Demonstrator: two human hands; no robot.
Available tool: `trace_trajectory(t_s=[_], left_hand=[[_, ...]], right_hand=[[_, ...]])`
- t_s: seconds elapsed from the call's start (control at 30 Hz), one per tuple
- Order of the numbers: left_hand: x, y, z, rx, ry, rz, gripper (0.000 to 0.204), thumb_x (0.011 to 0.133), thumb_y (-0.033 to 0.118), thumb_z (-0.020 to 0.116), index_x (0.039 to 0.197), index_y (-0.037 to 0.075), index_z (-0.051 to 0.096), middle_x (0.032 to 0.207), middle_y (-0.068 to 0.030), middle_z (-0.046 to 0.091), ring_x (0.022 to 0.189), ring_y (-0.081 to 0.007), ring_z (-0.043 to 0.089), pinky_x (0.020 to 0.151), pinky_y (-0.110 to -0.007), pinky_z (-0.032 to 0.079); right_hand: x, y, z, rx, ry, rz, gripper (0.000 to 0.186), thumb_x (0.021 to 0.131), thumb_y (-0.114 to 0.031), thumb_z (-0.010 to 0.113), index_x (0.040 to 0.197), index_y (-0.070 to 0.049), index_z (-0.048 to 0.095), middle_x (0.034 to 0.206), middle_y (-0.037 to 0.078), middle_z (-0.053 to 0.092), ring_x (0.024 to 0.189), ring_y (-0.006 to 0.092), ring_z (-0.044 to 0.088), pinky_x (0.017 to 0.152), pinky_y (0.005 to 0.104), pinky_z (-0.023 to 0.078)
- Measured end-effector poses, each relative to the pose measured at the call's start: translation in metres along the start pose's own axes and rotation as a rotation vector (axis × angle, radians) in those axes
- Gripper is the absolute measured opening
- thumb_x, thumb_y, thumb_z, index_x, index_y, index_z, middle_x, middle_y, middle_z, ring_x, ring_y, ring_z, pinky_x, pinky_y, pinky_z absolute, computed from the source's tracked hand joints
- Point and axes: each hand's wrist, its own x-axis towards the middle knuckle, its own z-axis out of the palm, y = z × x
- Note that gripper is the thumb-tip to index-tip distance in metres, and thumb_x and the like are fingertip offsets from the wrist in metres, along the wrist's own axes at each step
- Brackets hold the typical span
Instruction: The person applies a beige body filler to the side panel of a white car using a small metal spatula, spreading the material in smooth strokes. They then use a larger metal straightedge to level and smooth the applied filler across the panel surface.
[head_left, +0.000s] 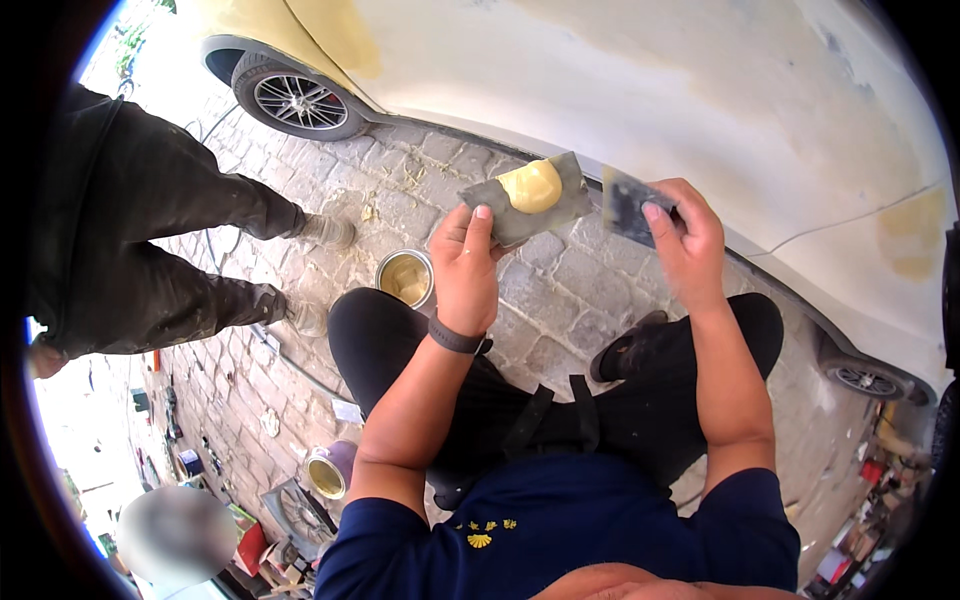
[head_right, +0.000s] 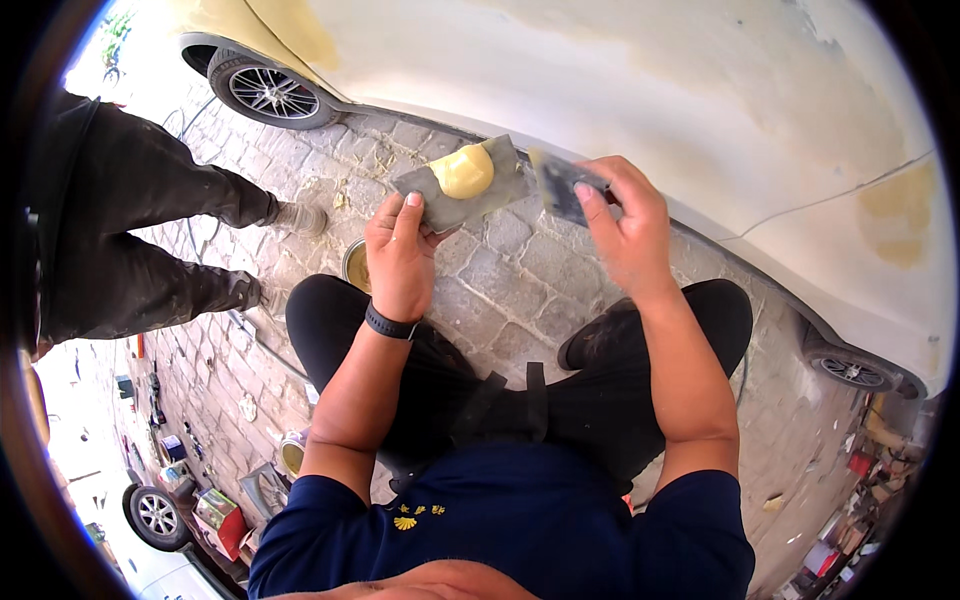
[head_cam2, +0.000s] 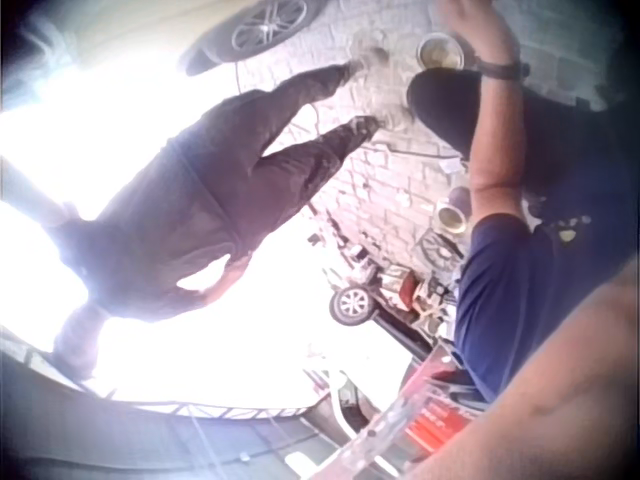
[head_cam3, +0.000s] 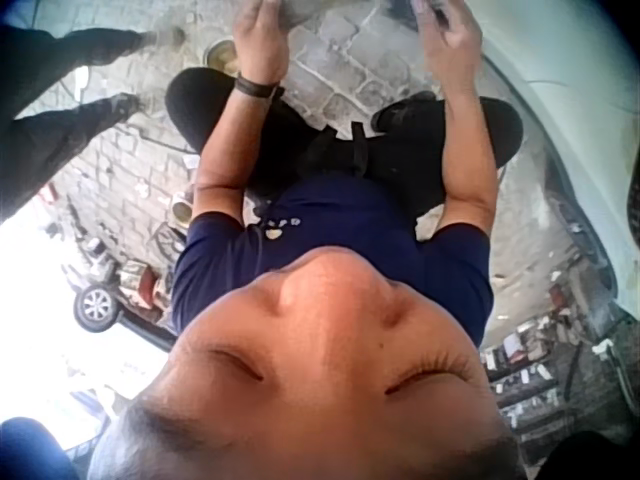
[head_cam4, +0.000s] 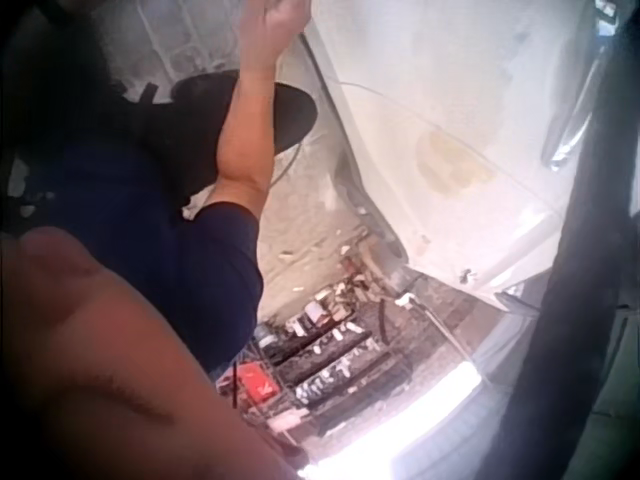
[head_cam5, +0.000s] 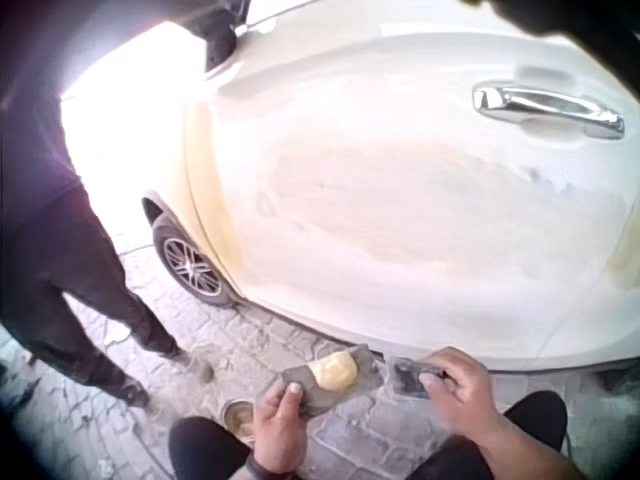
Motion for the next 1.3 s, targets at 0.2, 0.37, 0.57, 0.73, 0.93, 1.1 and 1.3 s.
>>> trace_trajectory(t_s=[0.2,0.37,0.57,0.73,0.93,1.1,1.3], left_hand=[[-0.004,-0.001,0.007,-0.038,-0.021,-0.022,0.027,0.115,0.018,0.054,0.125,-0.004,0.068,0.116,-0.0113,0.075,0.101,-0.0191,0.075,0.090,-0.035,0.063],[-0.006,-0.003,0.007,-0.024,-0.044,-0.054,0.020,0.113,0.015,0.055,0.116,0.000,0.070,0.111,-0.0083,0.076,0.097,-0.0170,0.075,0.087,-0.036,0.063],[-0.001,-0.011,-0.004,0.065,0.008,-0.055,0.026,0.114,0.016,0.056,0.119,-0.005,0.069,0.111,-0.0103,0.076,0.097,-0.0167,0.075,0.085,-0.031,0.063],[-0.007,-0.005,0.011,0.088,-0.025,-0.005,0.022,0.114,0.016,0.056,0.117,-0.001,0.070,0.109,-0.0075,0.075,0.095,-0.0153,0.074,0.085,-0.032,0.062],[-0.001,-0.009,-0.002,0.086,-0.027,-0.068,0.024,0.114,0.016,0.056,0.125,0.000,0.069,0.113,-0.0082,0.076,0.100,-0.0176,0.075,0.088,-0.034,0.063],[0.012,-0.011,-0.011,0.043,-0.021,0.014,0.027,0.113,0.017,0.056,0.130,-0.001,0.067,0.123,-0.0105,0.076,0.108,-0.0216,0.076,0.095,-0.040,0.063],[0.005,-0.009,0.001,-0.025,-0.100,-0.020,0.025,0.111,0.019,0.061,0.129,0.001,0.066,0.123,-0.0102,0.075,0.112,-0.0240,0.075,0.096,-0.041,0.062]], right_hand=[[-0.014,-0.015,0.040,-0.404,-0.015,-0.577,0.037,0.083,-0.004,0.078,0.119,-0.012,0.081,0.113,0.003,0.075,0.100,0.0246,0.070,0.087,0.0387,0.052],[-0.023,-0.014,0.057,-0.382,-0.128,-0.554,0.046,0.077,0.000,0.081,0.121,-0.011,0.080,0.117,0.003,0.075,0.099,0.0258,0.071,0.088,0.0416,0.051],[-0.012,-0.017,0.043,-0.268,-0.224,-0.528,0.041,0.077,0.003,0.079,0.115,-0.009,0.080,0.112,0.004,0.075,0.098,0.0272,0.071,0.088,0.0419,0.052],[-0.007,-0.007,0.046,-0.306,-0.111,-0.504,0.037,0.077,0.003,0.077,0.112,-0.009,0.081,0.110,0.004,0.075,0.098,0.0292,0.071,0.084,0.0414,0.054],[-0.012,-0.013,0.049,-0.222,-0.293,-0.468,0.037,0.077,0.000,0.078,0.113,-0.010,0.081,0.108,0.004,0.074,0.098,0.0274,0.071,0.083,0.0412,0.056],[-0.009,-0.019,0.022,0.310,-0.197,0.113,0.018,0.101,-0.006,0.068,0.118,-0.007,0.075,0.109,0.002,0.075,0.102,0.0262,0.072,0.092,0.0420,0.058],[0.019,-0.010,-0.045,1.353,0.464,0.609,0.031,0.110,-0.021,0.061,0.134,-0.002,0.064,0.136,0.008,0.068,0.128,0.0210,0.063,0.113,0.0411,0.048]])
